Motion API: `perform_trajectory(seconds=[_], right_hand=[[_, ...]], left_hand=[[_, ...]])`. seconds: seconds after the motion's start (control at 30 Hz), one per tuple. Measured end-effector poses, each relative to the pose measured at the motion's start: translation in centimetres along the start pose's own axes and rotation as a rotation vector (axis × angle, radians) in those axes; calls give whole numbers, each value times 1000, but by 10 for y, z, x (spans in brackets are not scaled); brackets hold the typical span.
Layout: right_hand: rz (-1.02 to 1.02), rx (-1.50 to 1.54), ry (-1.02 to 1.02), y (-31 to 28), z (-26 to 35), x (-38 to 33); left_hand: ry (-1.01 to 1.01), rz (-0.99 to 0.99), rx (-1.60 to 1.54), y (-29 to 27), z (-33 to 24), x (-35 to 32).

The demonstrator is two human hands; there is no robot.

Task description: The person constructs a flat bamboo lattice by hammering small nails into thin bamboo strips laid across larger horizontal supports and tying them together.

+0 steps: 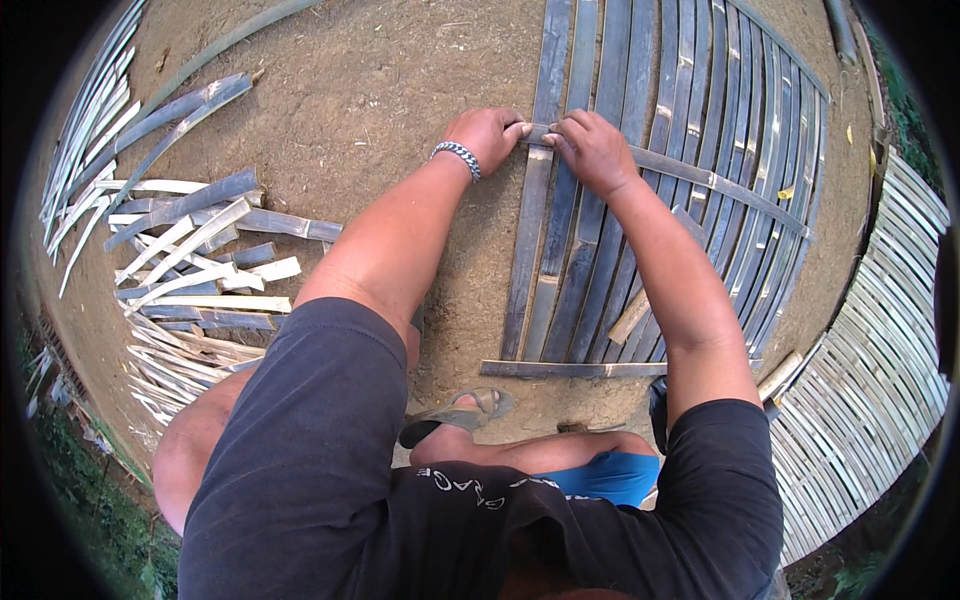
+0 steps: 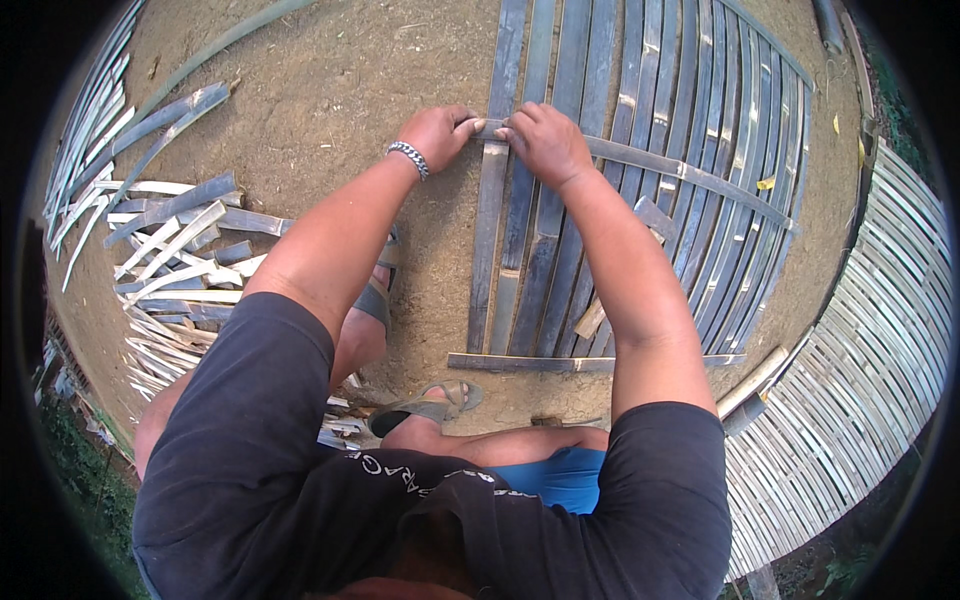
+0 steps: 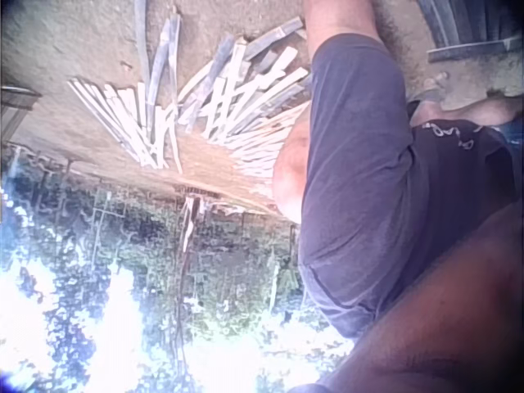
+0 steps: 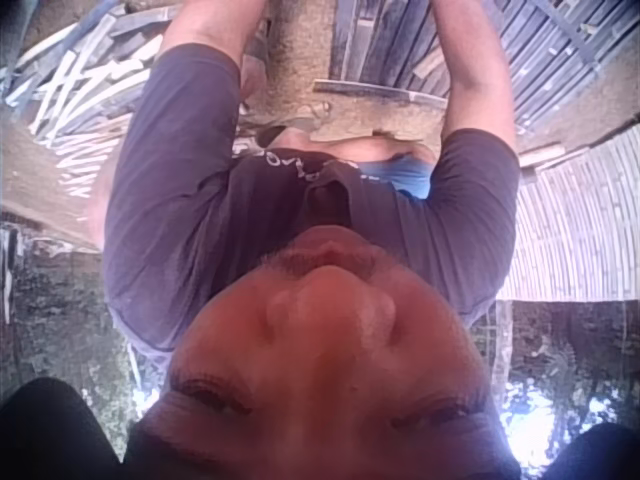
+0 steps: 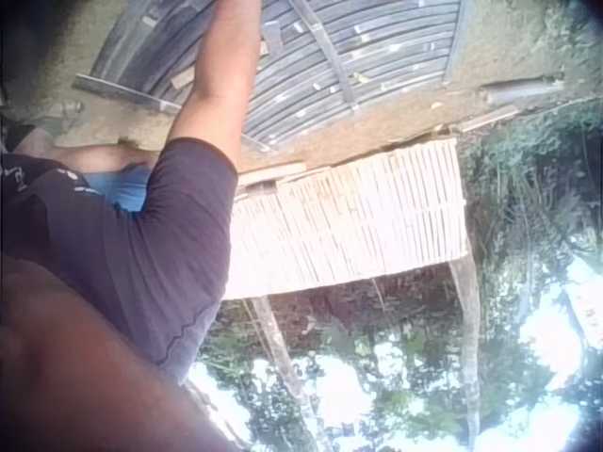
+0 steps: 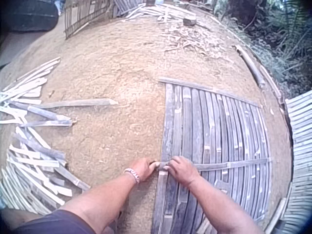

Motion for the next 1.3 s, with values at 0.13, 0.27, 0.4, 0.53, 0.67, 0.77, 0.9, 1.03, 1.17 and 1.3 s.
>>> perform_trajectory(seconds=[0.13,0.27,0.4,0.53,0.67,0.77,0.9,1.03,1.17,1.3], right_hand=[[42,-2,54,1,-4,2],[29,12,109,0,-5,1],[-33,-16,136,-8,19,-7],[244,-197,205,-8,35,10],[396,-407,206,9,31,18],[419,-427,98,17,28,21],[309,-428,100,16,30,12],[257,-466,117,14,39,7],[214,-491,38,11,39,5],[200,-527,17,14,39,3]], left_hand=[[0,-9,-10,2,1,1],[17,15,12,3,1,6],[43,-37,-65,8,8,4],[18,-20,-43,4,2,1],[21,-33,-60,10,5,4],[40,-43,-55,11,10,6],[24,-25,-34,9,4,6],[36,-32,-25,3,1,2],[36,-46,-15,3,1,2],[28,-42,5,9,5,5]])
Point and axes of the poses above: each hand's wrist, its own x-axis towards the middle knuckle, its own y-axis out of the palm, z = x × y, the point moved 5 cm from there along x, towards the middle knuckle, and after that the axes turned 2 degrees about y, right-handed, at the moved point
